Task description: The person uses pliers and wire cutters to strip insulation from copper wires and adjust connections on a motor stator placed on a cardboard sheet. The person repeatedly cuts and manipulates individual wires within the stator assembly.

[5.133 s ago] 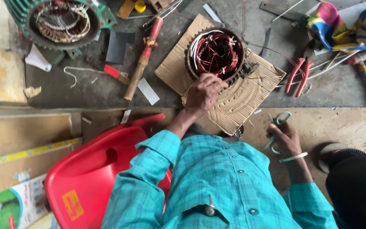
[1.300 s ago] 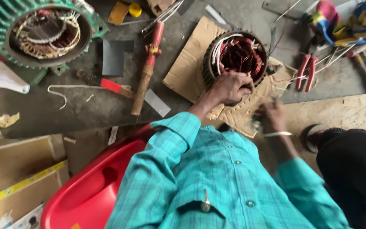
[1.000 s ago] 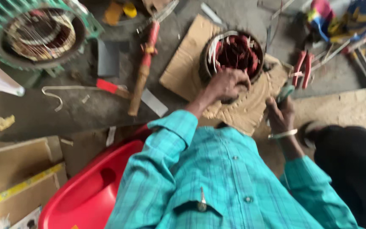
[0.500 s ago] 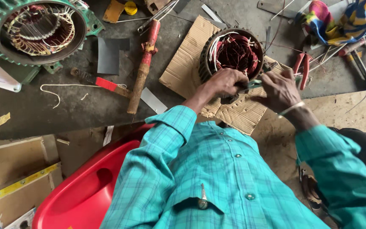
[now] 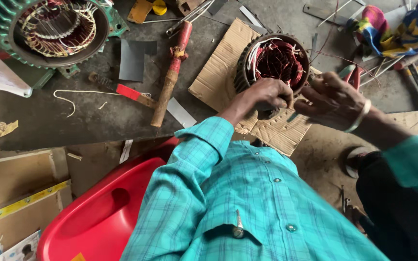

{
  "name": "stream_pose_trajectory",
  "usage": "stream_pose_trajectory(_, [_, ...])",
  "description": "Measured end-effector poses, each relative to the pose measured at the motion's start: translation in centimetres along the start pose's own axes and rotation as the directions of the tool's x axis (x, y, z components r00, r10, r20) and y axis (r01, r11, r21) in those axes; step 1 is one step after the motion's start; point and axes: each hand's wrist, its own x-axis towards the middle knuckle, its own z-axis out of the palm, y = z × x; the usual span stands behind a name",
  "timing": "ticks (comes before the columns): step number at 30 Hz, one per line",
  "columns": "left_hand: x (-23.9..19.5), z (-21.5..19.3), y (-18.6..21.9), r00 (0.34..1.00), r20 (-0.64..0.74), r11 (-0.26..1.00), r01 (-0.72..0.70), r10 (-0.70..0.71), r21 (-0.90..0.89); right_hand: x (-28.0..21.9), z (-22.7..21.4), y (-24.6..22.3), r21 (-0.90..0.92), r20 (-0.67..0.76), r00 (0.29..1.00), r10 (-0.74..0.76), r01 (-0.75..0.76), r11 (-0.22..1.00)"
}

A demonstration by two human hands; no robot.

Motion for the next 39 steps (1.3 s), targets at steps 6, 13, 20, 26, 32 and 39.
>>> stream_pose_trajectory(6, [-0.5, -0.2, -0.1, 0.999, 0.044, 0.997, 0.022, -0.019, -0.073, 0.0, 0.0, -0.1, -0.069, -0.062, 0.997, 0.035, -0.040, 0.997])
stream_pose_trajectory(13, [-0.1, -0.1, 0.5, 0.997, -0.009, 0.995, -0.083, 0.083, -0.061, 0.0, -1.4, -1.2, 0.207, 0.238, 0.966, -0.099, 0.049, 0.977])
stream_pose_trajectory(20, [-0.9, 0.5, 1.2, 0.990, -0.077, 0.986, 0.127, -0.119, 0.109, 1.3, -2.2, -2.2, 0.196, -0.152, 0.970, 0.187, -0.156, 0.968])
stream_pose_trajectory(26, [-1.5, 0.0, 2.9, 0.981, -0.194, 0.999, 0.031, -0.022, 0.043, -3.9, -1.6, -6.4, 0.638, 0.002, 0.834, 0.552, -0.426, 0.642])
stream_pose_trajectory(32, [-3.3, 0.9, 5.1, 0.930, -0.366, 0.968, 0.115, -0.027, 0.221, 0.3, 8.0, -14.2, 0.636, 0.748, 0.197, 0.634, 0.062, -0.769])
stream_pose_trajectory(39, [-3.1, 0.6, 6.0, 0.934, -0.356, 0.972, 0.072, 0.013, 0.224, -2.6, 11.2, -15.8, 0.304, 0.904, 0.096, 0.417, 0.542, -0.784])
